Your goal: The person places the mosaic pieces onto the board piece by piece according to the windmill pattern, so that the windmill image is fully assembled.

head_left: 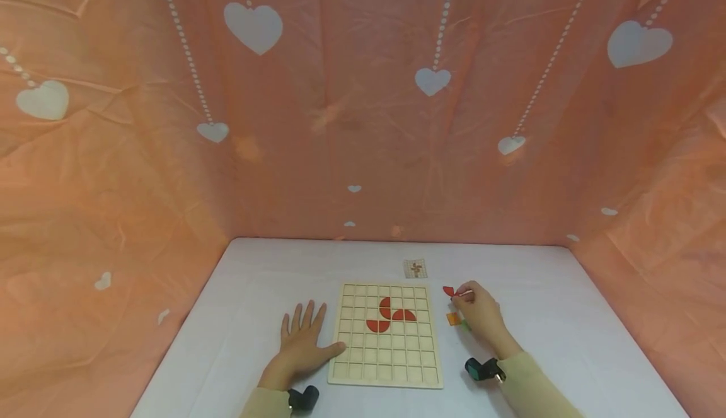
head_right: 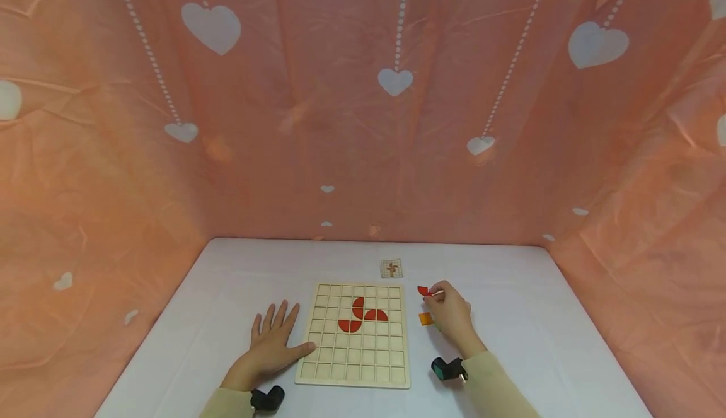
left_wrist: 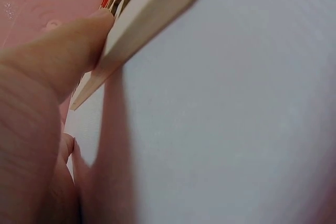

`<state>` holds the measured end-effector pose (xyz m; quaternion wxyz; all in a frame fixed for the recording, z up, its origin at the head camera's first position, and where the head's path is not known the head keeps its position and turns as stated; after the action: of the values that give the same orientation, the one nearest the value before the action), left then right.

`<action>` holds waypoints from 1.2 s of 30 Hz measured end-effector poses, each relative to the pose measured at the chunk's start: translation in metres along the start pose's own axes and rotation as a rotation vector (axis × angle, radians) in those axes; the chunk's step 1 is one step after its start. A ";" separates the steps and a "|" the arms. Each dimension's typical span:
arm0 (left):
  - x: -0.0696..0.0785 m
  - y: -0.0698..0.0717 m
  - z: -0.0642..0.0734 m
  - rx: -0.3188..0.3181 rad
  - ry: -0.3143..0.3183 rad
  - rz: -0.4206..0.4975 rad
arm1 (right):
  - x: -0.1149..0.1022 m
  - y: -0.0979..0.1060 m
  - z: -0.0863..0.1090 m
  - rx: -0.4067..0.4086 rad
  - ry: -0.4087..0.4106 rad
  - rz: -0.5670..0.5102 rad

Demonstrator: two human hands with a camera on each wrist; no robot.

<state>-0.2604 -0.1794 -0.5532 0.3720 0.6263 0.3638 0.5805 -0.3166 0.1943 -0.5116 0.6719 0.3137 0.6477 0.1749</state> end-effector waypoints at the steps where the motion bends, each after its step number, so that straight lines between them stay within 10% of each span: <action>1: 0.000 0.000 0.000 -0.002 0.000 -0.001 | -0.005 -0.005 0.004 -0.008 0.005 -0.014; 15: -0.002 -0.001 -0.001 0.009 0.002 -0.009 | -0.061 -0.072 0.050 -0.151 0.233 -0.081; 36: 0.003 0.004 0.002 0.009 -0.007 0.012 | -0.074 -0.096 0.059 -0.163 0.349 -0.003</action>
<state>-0.2580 -0.1790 -0.5481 0.3669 0.6323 0.3612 0.5790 -0.2826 0.0643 -0.5194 0.5731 0.2220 0.7384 0.2775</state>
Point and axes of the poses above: each hand's wrist, its own z-axis away from the middle knuckle, its own y-axis out of the back of the hand, x = y × z, the point moved 8 cm from there along -z, towards the middle knuckle, and after that the axes turned 9 degrees about x, right-handed, at the moved point
